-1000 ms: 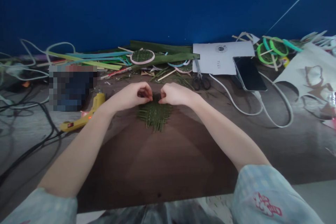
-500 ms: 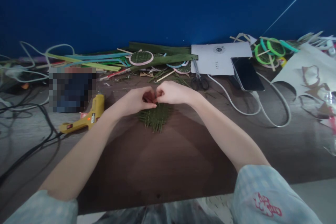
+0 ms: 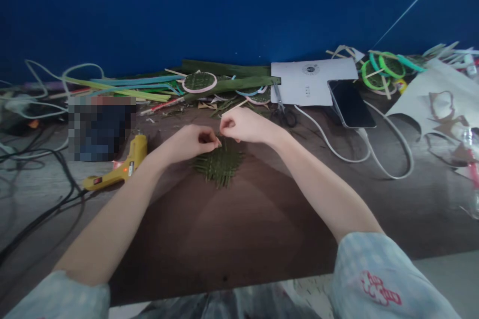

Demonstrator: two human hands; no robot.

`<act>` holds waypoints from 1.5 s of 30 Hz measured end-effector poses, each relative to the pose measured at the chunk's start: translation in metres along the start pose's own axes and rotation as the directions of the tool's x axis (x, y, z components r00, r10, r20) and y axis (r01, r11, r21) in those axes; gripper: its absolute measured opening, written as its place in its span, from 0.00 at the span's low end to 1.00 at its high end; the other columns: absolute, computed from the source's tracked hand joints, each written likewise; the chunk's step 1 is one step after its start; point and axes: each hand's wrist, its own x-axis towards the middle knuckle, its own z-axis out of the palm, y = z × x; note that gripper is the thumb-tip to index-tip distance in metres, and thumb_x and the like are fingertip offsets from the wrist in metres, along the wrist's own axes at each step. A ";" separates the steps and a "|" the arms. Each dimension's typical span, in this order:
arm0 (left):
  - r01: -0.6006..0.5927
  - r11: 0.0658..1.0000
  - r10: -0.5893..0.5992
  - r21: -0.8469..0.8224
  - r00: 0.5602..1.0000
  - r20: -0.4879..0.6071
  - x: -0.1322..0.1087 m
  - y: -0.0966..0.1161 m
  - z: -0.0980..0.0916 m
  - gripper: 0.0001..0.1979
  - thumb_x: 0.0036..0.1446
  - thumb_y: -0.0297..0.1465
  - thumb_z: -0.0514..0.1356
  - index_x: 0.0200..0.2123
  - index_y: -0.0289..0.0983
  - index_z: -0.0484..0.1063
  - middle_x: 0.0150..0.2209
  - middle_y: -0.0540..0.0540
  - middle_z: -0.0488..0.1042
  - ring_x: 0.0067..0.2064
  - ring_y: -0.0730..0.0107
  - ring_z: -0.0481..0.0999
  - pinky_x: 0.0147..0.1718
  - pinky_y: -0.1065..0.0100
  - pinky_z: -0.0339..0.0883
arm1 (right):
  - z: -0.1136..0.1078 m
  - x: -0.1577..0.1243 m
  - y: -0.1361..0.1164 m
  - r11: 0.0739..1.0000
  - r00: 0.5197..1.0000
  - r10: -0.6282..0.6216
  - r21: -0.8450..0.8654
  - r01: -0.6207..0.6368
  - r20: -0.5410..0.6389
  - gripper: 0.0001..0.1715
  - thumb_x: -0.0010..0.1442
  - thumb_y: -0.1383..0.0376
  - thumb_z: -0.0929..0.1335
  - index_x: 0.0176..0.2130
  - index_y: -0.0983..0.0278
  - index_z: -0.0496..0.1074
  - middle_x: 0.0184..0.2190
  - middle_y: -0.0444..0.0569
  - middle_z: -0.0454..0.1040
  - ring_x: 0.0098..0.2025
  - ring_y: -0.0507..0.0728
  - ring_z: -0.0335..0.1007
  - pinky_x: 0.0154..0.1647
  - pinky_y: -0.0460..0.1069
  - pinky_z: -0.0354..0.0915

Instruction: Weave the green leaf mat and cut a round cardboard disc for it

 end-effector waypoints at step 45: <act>0.017 0.999 -0.018 0.040 1.000 0.023 0.001 -0.001 -0.003 0.09 0.48 0.34 0.55 0.27 0.36 0.74 0.26 0.50 0.74 0.30 0.70 0.69 0.28 0.69 0.57 | 0.029 0.001 -0.002 0.991 0.994 0.110 0.083 -0.107 -0.028 0.06 0.48 0.75 0.63 0.28 0.65 0.62 0.22 0.45 0.70 0.17 0.49 0.68 0.17 0.43 0.57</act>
